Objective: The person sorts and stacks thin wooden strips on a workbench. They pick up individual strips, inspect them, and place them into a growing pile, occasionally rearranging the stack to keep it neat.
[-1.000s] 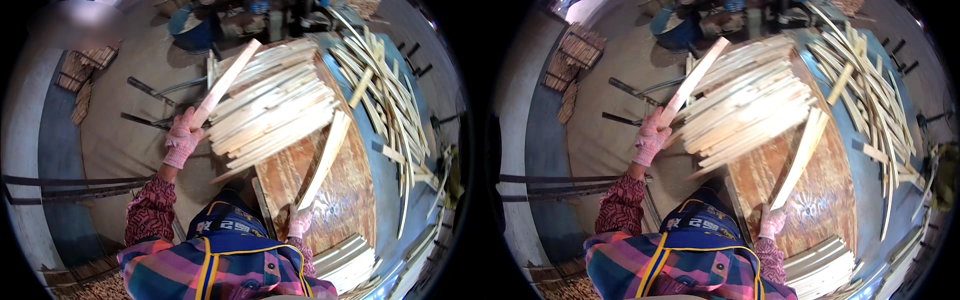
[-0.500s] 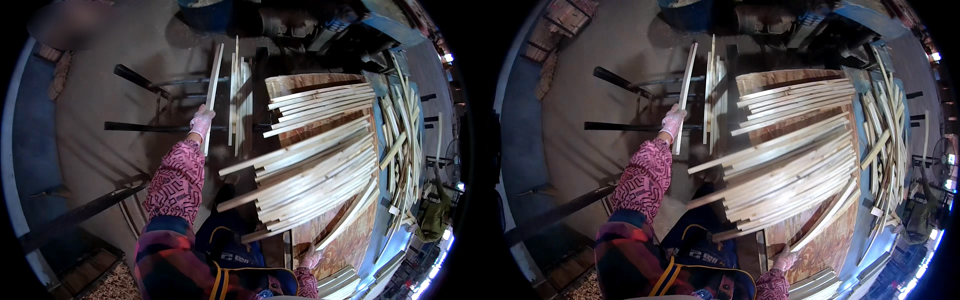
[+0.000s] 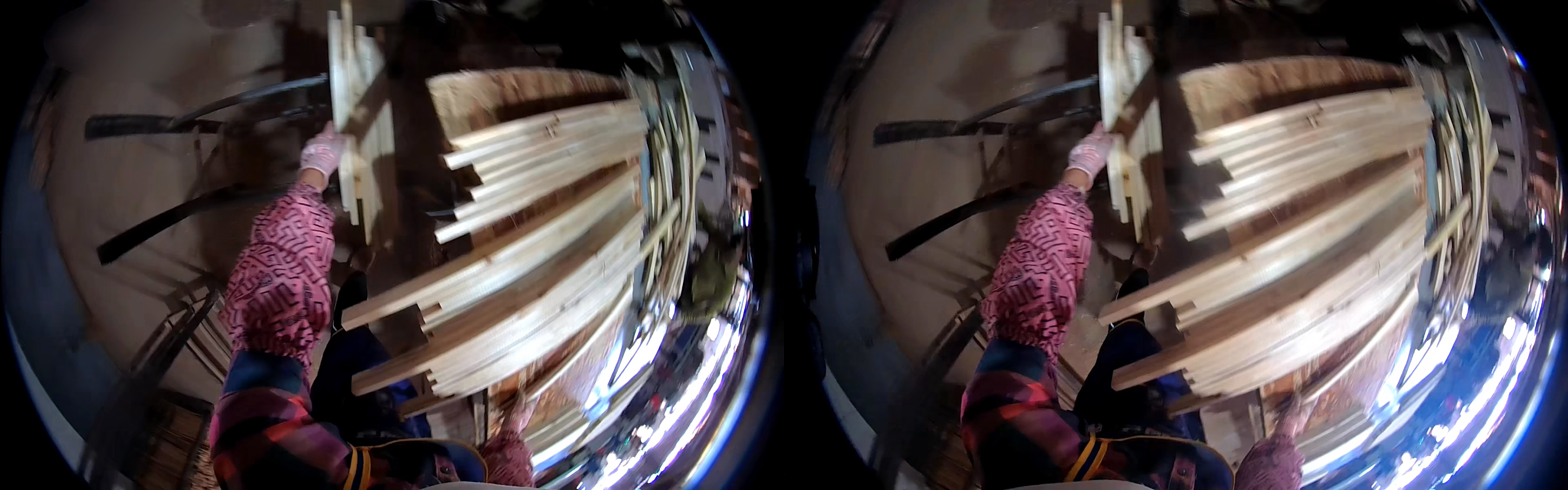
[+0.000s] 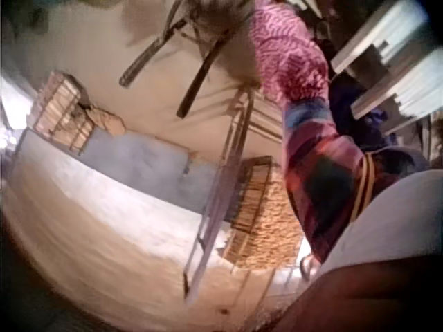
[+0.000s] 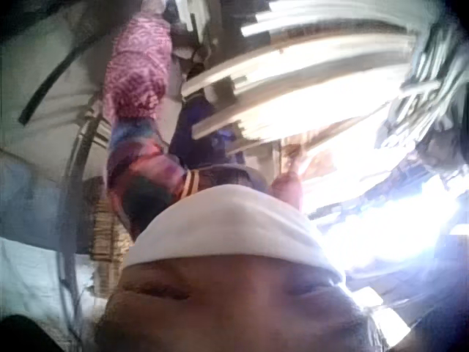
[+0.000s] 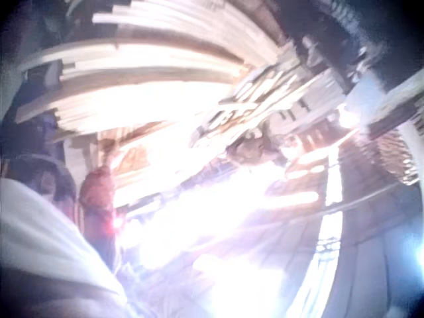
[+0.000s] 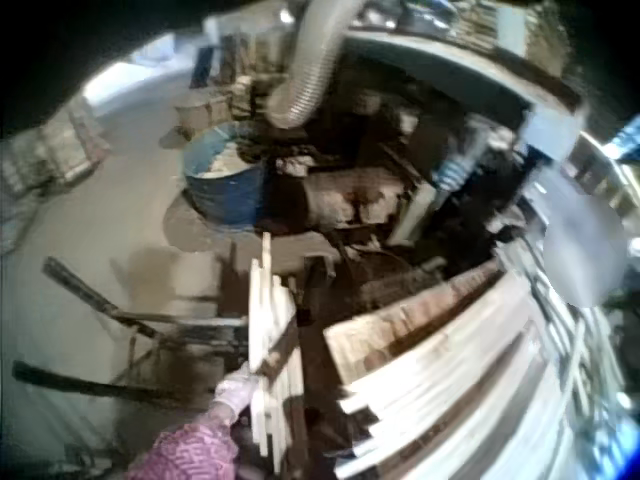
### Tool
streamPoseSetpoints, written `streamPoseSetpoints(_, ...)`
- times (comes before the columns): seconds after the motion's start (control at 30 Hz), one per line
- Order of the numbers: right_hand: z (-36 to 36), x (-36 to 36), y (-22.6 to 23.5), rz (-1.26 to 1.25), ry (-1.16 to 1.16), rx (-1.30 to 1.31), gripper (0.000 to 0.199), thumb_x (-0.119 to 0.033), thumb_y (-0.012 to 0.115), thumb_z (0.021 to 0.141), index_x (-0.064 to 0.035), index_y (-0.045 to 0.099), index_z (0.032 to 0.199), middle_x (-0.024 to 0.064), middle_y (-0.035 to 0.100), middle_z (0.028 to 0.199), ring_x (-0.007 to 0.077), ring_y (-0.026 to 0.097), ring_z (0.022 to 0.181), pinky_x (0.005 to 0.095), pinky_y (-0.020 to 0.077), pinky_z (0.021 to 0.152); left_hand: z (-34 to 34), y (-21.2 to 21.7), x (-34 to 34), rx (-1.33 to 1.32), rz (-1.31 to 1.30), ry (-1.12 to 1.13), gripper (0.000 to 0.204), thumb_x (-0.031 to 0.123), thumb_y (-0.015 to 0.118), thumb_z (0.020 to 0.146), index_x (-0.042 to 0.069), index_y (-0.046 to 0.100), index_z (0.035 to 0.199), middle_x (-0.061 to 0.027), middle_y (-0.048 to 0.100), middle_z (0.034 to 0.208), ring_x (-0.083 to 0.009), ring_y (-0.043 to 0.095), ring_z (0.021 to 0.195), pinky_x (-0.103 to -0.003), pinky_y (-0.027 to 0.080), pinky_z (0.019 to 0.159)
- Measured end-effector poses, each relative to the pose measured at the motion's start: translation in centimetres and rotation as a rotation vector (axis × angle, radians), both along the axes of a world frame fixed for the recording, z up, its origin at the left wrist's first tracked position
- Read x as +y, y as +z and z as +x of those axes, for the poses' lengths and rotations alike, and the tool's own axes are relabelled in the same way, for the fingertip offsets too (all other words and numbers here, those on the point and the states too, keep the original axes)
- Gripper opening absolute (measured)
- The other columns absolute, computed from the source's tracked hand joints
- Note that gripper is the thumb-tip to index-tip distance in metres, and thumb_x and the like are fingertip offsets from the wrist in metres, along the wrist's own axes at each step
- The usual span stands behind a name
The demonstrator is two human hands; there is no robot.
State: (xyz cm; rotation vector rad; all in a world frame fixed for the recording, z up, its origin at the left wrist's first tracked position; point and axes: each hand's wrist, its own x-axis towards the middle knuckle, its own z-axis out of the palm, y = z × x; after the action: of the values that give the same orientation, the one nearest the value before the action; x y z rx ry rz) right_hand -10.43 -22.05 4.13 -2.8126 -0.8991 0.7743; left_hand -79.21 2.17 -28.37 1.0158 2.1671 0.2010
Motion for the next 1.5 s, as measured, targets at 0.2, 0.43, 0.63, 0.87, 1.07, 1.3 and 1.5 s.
streamPoseSetpoints(0.2, 2.2, 0.1, 0.2, -0.055, 0.315, -0.325, 0.043, -0.043, 0.062, 0.094, -0.0076, 0.060, 0.119, 0.0151, 0.065, 0.083, 0.0206, 0.066, 0.071, 0.0352, 0.0522, 0.062, 6.2, 14.4, -2.7, -0.329, 0.228, 0.406, 0.066, 0.030, 0.061, 0.094, -0.001, 0.039, 0.148, -0.0147, 0.053, 0.144, -0.0282, 0.053, 0.127, -0.036, 0.040, 0.107)
streamPoseSetpoints(0.43, 6.6, -2.5, -0.5, 0.315, -0.330, 0.310, 0.050, -0.044, 0.066, 0.091, -0.0006, 0.070, 0.115, 0.0077, 0.070, 0.088, 0.0149, 0.062, 0.085, 0.0318, 0.0504, 0.078, 17.9, 33.2, -10.8, -0.339, 0.770, 0.217, 0.048, 0.010, 0.052, 0.100, -0.005, 0.042, 0.145, -0.0199, 0.046, 0.148, -0.0292, 0.043, 0.138, -0.040, 0.031, 0.118)
streamPoseSetpoints(0.63, 2.2, -1.4, 0.8, 0.514, -0.549, 0.917, 0.032, -0.017, 0.067, 0.094, -0.0036, 0.064, 0.123, 0.0121, 0.066, 0.118, 0.0216, 0.062, 0.109, 0.0335, 0.0499, 0.093, 44.4, 36.9, -15.5, -0.967, 0.358, -0.498, 0.062, 0.031, 0.066, 0.095, 0.001, 0.044, 0.144, -0.0201, 0.053, 0.142, -0.0273, 0.055, 0.128, -0.037, 0.042, 0.110)
streamPoseSetpoints(0.87, 9.8, -1.6, 2.0, 0.388, 0.433, 0.412, 0.035, -0.031, 0.056, 0.098, -0.0105, 0.062, 0.127, 0.0147, 0.069, 0.111, 0.0285, 0.068, 0.101, 0.0381, 0.0562, 0.084, 59.4, 32.0, -17.1, -1.585, -0.206, 0.177, 0.094, 0.078, 0.044, 0.086, -0.005, 0.050, 0.132, -0.0201, 0.067, 0.111, -0.0336, 0.069, 0.092, -0.047, 0.060, 0.079)
streamPoseSetpoints(1.07, 9.4, 1.7, -2.1, -0.067, 0.304, 0.128, 0.086, -0.044, 0.072, 0.082, -0.0141, 0.030, 0.151, 0.0236, 0.057, 0.131, 0.0363, 0.065, 0.110, 0.0460, 0.0540, 0.089, 61.9, 33.5, -17.7, -1.521, -0.221, 0.230, 0.090, 0.077, 0.041, 0.088, -0.004, 0.056, 0.125, -0.0192, 0.068, 0.108, -0.0333, 0.069, 0.083, -0.047, 0.061, 0.071)
streamPoseSetpoints(1.3, 13.8, -0.7, -4.7, 0.399, 0.125, 0.748, 0.051, -0.022, 0.070, 0.084, -0.0055, 0.057, 0.131, 0.0106, 0.068, 0.099, 0.0185, 0.066, 0.088, 0.0363, 0.0536, 0.077, 57.7, 31.8, -18.3, -0.476, 0.166, -0.474, 0.051, 0.031, 0.071, 0.084, 0.009, 0.061, 0.129, -0.0145, 0.066, 0.117, -0.0327, 0.064, 0.102, -0.044, 0.054, 0.090)
streamPoseSetpoints(1.5, 15.4, -3.7, -4.2, 0.453, -0.520, 1.328, 0.044, -0.007, 0.063, 0.090, -0.0026, 0.059, 0.133, 0.0091, 0.068, 0.110, 0.0185, 0.063, 0.096, 0.0330, 0.0515, 0.086, 52.6, 25.5, -21.9, 0.483, 0.541, -0.813, 0.074, 0.034, 0.071, 0.080, 0.018, 0.043, 0.146, -0.0124, 0.034, 0.152, -0.0384, 0.030, 0.139, -0.049, 0.033, 0.113)
